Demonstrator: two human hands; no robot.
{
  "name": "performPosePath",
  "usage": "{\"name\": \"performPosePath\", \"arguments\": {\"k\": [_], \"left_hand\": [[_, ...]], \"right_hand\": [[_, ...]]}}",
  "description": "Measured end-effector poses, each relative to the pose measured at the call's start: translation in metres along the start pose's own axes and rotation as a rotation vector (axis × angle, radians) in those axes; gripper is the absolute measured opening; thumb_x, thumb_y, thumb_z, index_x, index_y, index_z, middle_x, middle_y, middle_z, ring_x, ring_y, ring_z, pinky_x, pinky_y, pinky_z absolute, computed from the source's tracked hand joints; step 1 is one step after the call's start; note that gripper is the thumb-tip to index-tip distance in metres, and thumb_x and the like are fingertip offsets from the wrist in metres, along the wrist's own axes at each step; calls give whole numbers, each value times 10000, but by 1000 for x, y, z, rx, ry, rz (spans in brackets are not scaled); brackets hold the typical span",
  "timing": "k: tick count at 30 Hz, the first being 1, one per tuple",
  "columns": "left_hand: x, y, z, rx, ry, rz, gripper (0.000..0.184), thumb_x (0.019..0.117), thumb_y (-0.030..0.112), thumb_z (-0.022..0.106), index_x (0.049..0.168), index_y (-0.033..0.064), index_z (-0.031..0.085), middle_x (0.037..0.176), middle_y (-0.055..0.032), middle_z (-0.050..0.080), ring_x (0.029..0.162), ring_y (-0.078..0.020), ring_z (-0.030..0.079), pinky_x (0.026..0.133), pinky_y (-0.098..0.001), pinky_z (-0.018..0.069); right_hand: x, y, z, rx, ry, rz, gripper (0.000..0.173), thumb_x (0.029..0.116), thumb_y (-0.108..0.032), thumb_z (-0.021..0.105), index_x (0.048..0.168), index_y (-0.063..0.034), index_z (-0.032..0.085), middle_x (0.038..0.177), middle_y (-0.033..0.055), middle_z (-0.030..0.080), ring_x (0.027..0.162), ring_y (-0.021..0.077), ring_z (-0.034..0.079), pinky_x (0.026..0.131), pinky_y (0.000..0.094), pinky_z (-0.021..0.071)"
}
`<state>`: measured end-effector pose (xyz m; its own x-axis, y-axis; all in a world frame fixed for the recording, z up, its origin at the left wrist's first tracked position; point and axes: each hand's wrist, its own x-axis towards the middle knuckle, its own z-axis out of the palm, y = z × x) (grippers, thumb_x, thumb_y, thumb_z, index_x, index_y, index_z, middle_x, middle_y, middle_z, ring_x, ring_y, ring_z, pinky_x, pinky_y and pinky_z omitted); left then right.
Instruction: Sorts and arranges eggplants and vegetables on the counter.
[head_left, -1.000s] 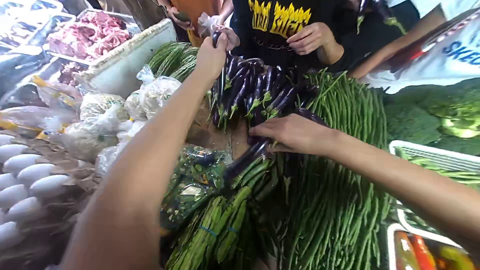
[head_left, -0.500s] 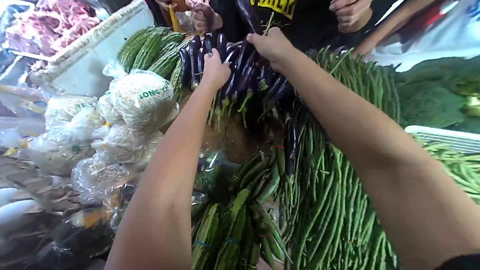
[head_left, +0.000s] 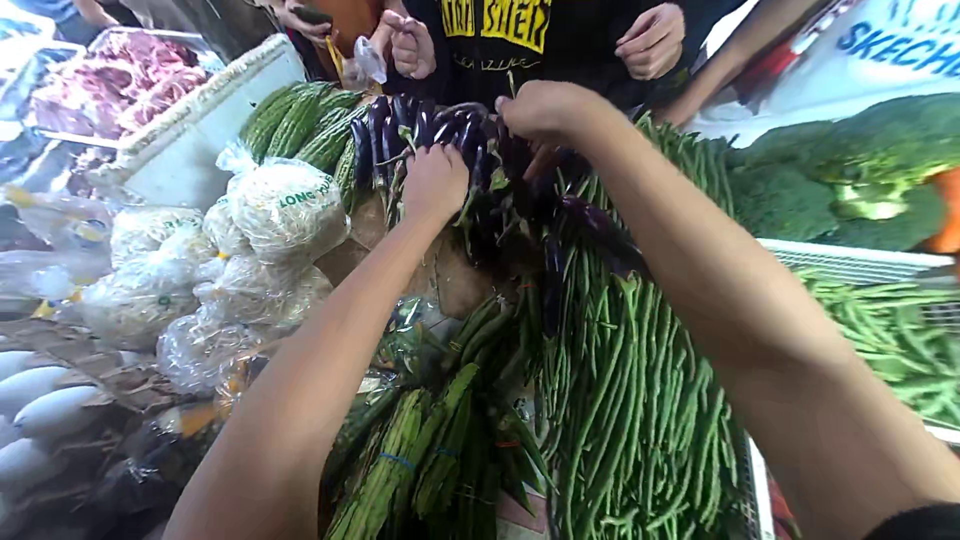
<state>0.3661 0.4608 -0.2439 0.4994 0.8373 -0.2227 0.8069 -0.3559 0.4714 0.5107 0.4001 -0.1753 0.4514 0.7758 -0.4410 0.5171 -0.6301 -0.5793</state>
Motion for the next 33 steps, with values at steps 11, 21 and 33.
{"name": "performPosePath", "arguments": {"k": [11, 21, 33], "left_hand": [[-16, -6, 98, -710, 6, -468, 821, 886, 402, 752, 1508, 9, 387, 1428, -289, 512, 1323, -425, 508, 1051, -611, 443], [-25, -22, 65, -846, -333, -589, 511, 914, 354, 661, 1315, 50, 568, 1215, -178, 586, 1048, -297, 588, 871, -505, 512], [-127, 1, -59, -73, -869, -419, 257, 999, 267, 551, 821, 88, 603, 632, -26, 567, 485, -101, 539, 479, -213, 463]], "right_hand": [[57, 72, 21, -266, 23, -689, 754, 906, -258, 776, 1531, -8, 436, 1478, 244, 532, 1374, 402, 511, 1154, 599, 390], [-66, 112, 14, -319, 145, -231, 264, 1008, -215, 570, 1123, -16, 701, 1028, 228, 713, 984, 427, 697, 821, 673, 541], [-90, 134, 102, -251, -147, 158, 631, 1023, -294, 540, 1481, 67, 297, 1301, 279, 593, 1176, 405, 647, 957, 571, 526]]}}
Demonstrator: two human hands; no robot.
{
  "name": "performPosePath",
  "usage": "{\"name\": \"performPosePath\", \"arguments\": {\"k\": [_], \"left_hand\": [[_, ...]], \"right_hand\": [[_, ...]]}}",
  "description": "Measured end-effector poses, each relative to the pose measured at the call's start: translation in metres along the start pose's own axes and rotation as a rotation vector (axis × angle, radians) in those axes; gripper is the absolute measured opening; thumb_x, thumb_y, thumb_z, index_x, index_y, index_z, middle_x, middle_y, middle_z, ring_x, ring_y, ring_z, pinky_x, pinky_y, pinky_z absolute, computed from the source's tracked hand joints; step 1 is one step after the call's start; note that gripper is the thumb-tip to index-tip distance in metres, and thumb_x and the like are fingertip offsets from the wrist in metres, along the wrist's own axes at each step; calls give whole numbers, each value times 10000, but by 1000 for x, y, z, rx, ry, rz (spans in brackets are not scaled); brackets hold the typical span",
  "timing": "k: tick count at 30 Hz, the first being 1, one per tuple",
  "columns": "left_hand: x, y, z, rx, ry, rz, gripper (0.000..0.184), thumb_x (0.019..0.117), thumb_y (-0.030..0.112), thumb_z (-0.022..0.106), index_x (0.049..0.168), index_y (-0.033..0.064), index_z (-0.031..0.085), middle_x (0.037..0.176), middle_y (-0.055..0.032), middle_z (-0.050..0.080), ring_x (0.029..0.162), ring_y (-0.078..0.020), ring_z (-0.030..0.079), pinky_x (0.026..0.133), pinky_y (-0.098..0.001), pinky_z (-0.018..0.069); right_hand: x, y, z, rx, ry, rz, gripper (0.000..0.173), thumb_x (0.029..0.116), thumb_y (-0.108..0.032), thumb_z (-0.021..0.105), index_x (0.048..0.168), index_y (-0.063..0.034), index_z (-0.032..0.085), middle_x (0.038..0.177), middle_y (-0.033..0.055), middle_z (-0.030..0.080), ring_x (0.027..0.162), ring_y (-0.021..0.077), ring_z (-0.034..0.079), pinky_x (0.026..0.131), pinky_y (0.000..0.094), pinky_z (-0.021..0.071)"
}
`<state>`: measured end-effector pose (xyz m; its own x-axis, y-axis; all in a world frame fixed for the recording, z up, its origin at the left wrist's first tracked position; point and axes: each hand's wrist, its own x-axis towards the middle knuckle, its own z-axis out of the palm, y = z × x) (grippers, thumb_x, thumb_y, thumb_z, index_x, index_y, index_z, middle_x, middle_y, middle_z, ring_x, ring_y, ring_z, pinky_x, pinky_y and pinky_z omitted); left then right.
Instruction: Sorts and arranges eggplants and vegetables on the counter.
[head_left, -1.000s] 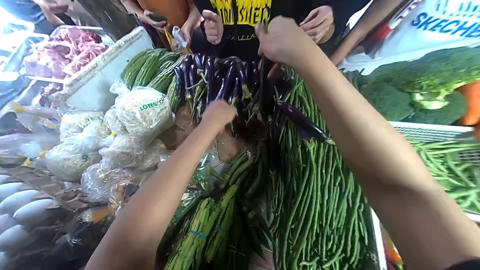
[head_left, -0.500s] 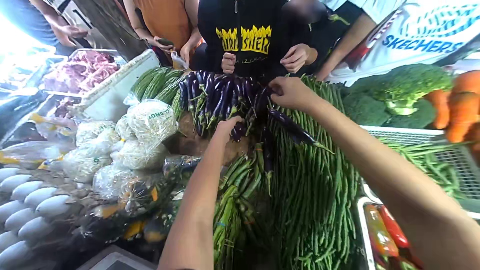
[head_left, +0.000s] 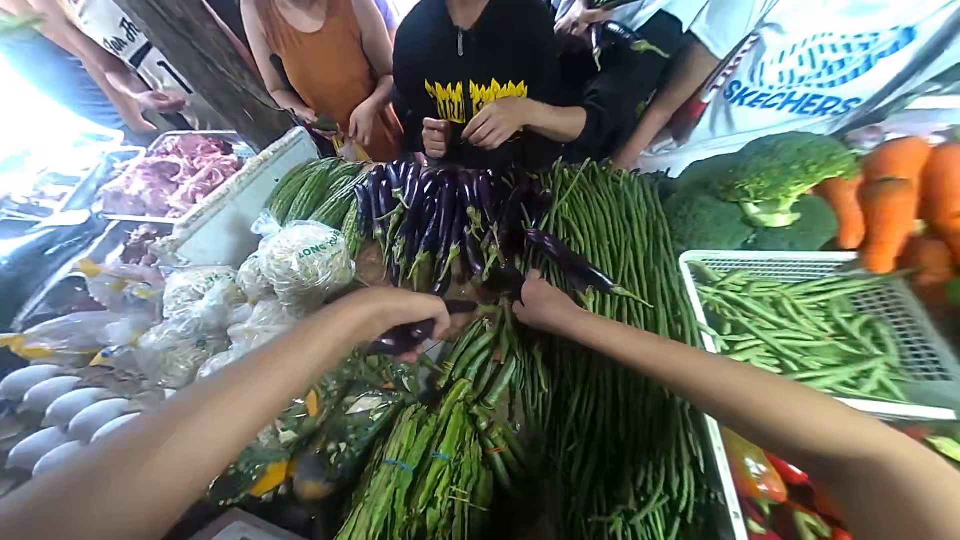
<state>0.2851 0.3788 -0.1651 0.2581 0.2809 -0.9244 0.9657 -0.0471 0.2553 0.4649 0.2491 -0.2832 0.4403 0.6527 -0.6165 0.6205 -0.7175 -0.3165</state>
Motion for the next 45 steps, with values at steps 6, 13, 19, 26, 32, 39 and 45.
{"name": "performPosePath", "arguments": {"k": [6, 13, 19, 26, 32, 39, 45], "left_hand": [[-22, 29, -74, -183, 183, 209, 157, 958, 180, 537, 834, 99, 588, 662, -25, 522, 543, -118, 504, 516, -257, 456], [79, 46, -96, -571, 909, 290, 877, 849, 157, 679, 1546, -34, 182, 1279, -245, 553, 1020, -312, 623, 819, -489, 553], [69, 21, -57, 5, 915, 329, 663, 875, 172, 664, 1434, -38, 377, 1150, -324, 617, 1066, -494, 628, 845, -692, 499], [25, -9, -32, 135, 39, 320, 523, 950, 438, 685, 1345, 113, 576, 1116, -88, 671, 974, -168, 633, 863, -369, 526], [45, -32, -65, -117, 259, 276, 436, 1060, 257, 537, 1460, 121, 431, 980, -118, 626, 731, -180, 616, 664, -329, 544], [70, -13, -90, 724, 884, 501, 388, 870, 6, 733, 1245, 106, 710, 1288, -214, 626, 1219, -458, 578, 973, -689, 463], [116, 20, -109, 727, 849, 691, 496, 822, -126, 685, 1274, 75, 714, 1573, -218, 400, 1419, -494, 376, 1098, -700, 361]], "right_hand": [[-15, -19, -47, 94, 195, -190, 546, 977, -409, 622, 1254, 59, 571, 1063, 261, 674, 985, 432, 690, 816, 636, 546], [79, -71, -81, 404, 314, -373, 614, 975, -344, 706, 1381, 74, 513, 1246, 288, 627, 1131, 410, 649, 972, 583, 519], [37, -93, -40, 69, 899, -822, 763, 840, 83, 653, 1549, -114, 450, 1562, 205, 453, 1449, 362, 438, 1178, 551, 364], [-5, -75, 20, -193, 381, -861, 952, 861, 22, 762, 1640, -126, 236, 1620, 227, 352, 1420, 428, 465, 863, 542, 589], [6, -59, -1, 309, 375, -561, 498, 1010, -209, 646, 1447, -110, 427, 915, 169, 710, 802, 378, 718, 706, 582, 583], [62, -93, -40, 857, 234, -246, 522, 1125, -377, 325, 1504, -18, 334, 1148, 242, 658, 926, 323, 720, 828, 498, 591], [102, -109, -58, 728, 252, -422, 561, 1115, -343, 363, 1586, -38, 347, 1576, 248, 407, 1398, 381, 485, 1122, 563, 425]]}}
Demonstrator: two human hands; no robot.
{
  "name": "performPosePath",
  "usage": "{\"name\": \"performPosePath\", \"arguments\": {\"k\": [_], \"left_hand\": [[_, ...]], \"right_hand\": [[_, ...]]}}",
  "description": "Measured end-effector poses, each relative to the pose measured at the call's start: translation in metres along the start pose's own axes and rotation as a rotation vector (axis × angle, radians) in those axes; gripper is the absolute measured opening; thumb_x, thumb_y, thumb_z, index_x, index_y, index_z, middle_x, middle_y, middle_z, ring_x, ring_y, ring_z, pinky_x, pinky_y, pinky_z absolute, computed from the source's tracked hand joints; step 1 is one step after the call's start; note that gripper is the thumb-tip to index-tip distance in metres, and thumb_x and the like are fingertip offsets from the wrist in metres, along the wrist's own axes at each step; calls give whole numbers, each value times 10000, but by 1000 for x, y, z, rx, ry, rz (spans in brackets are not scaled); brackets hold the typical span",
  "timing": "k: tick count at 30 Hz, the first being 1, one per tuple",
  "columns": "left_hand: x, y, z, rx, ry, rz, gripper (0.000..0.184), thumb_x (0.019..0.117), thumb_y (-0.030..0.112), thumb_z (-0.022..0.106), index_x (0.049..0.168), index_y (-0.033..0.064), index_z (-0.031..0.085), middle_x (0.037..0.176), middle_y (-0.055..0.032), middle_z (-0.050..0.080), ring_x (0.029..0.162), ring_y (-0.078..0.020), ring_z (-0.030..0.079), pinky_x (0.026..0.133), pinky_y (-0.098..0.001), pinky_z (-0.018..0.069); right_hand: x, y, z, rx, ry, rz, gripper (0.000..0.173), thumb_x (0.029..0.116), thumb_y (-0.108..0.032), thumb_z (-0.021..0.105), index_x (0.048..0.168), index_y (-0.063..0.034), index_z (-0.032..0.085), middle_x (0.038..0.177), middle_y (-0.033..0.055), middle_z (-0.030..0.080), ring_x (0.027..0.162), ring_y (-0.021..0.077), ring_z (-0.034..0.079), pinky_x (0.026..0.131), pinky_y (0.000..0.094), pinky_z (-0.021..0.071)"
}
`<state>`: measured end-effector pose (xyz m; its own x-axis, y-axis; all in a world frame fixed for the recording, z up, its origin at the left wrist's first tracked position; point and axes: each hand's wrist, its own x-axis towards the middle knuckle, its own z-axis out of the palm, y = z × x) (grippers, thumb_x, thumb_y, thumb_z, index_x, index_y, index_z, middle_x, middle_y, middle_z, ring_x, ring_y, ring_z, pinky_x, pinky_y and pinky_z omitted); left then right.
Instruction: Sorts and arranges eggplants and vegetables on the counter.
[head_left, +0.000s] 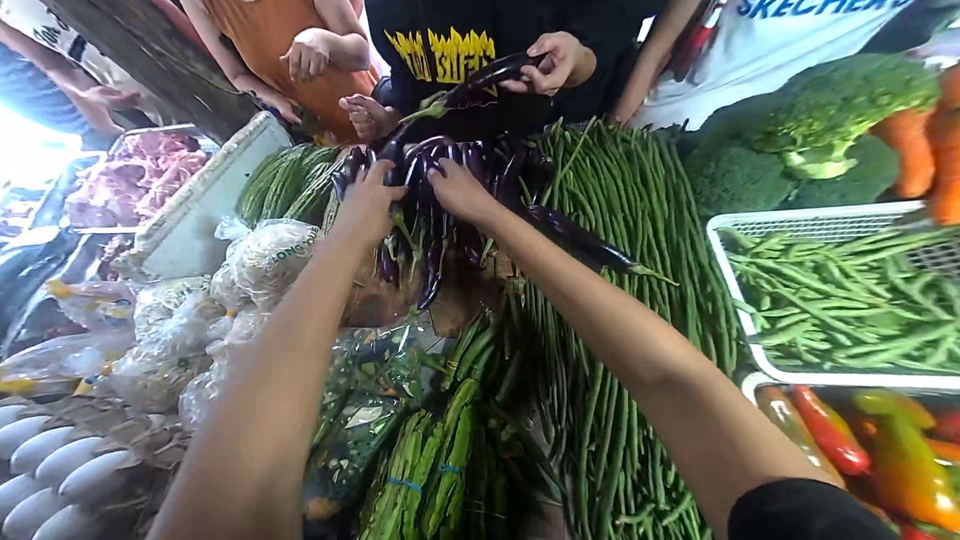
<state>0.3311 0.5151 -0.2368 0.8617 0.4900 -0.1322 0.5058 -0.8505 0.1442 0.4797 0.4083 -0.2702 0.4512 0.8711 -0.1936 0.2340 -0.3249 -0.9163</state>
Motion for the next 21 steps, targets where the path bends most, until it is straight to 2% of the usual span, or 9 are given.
{"name": "performPosePath", "arguments": {"k": [3, 6, 7, 9, 11, 14, 16, 19, 21], "left_hand": [[3, 0, 36, -89, -244, -119, 433, 904, -78, 606, 1319, 30, 665, 1493, -218, 521, 1372, -447, 489, 1102, -669, 391], [-28, 37, 55, -104, -158, -341, 401, 928, 120, 668, 1301, -14, 607, 1396, -266, 542, 1217, -481, 579, 927, -701, 493], [-41, 54, 58, -105, -158, -423, 498, 947, 260, 664, 1333, -29, 537, 1359, -296, 542, 1147, -498, 610, 864, -700, 512], [-54, 76, 74, -128, -281, -565, 626, 926, 476, 663, 1262, -47, 592, 1195, -307, 646, 1076, -486, 656, 851, -698, 512], [-58, 80, 88, -124, -453, -564, 529, 958, 379, 673, 1255, -52, 595, 1215, -289, 643, 1141, -469, 636, 926, -666, 506], [-63, 82, 73, -95, -507, -506, 387, 978, 306, 657, 1155, -38, 646, 1162, -279, 660, 1115, -467, 641, 907, -672, 496], [-66, 74, 51, -125, -575, -484, 415, 996, 359, 651, 1118, -37, 664, 1064, -254, 687, 1002, -413, 681, 874, -629, 528], [-79, 69, -4, -179, -694, -468, 411, 1008, 351, 658, 1145, -36, 657, 950, -168, 713, 838, -261, 704, 833, -455, 573], [-86, 65, -44, -193, -642, -421, 393, 1016, 344, 646, 1151, -22, 693, 947, -168, 733, 845, -283, 711, 839, -491, 571]], "right_hand": [[-41, 3, -2, -515, -9, -45, 404, 1032, -215, 520, 1399, -48, 551, 1381, 241, 579, 1222, 416, 616, 944, 606, 533], [-94, 15, 4, -819, -187, 40, 205, 958, -130, 639, 1085, 26, 676, 1107, 254, 688, 1016, 455, 681, 770, 647, 538], [-101, 27, 10, -867, -201, 40, 237, 969, -129, 644, 1130, 45, 660, 1121, 262, 675, 998, 456, 680, 763, 630, 548], [-100, 58, 23, -993, -127, -41, 367, 989, -129, 641, 1296, 62, 574, 1158, 268, 648, 942, 440, 693, 710, 560, 580], [-93, 72, 31, -1117, -87, -81, 415, 980, 27, 575, 1377, 114, 488, 1289, 298, 556, 1006, 456, 664, 734, 523, 586], [-96, 73, 32, -1186, -86, -199, 278, 955, 91, 564, 1228, 141, 586, 1292, 286, 543, 1092, 438, 628, 774, 506, 583], [-112, 64, 26, -1112, -116, -323, 207, 947, -18, 622, 1107, 109, 654, 1225, 261, 588, 1117, 433, 617, 743, 519, 583], [-147, 35, 14, -894, -135, -404, 419, 952, -353, 669, 1095, 41, 684, 1218, 210, 617, 1118, 388, 635, 755, 528, 567], [-153, 21, 1, -712, -9, -444, 475, 920, -441, 662, 1070, 9, 686, 1129, 174, 651, 939, 337, 695, 672, 508, 576]]}}
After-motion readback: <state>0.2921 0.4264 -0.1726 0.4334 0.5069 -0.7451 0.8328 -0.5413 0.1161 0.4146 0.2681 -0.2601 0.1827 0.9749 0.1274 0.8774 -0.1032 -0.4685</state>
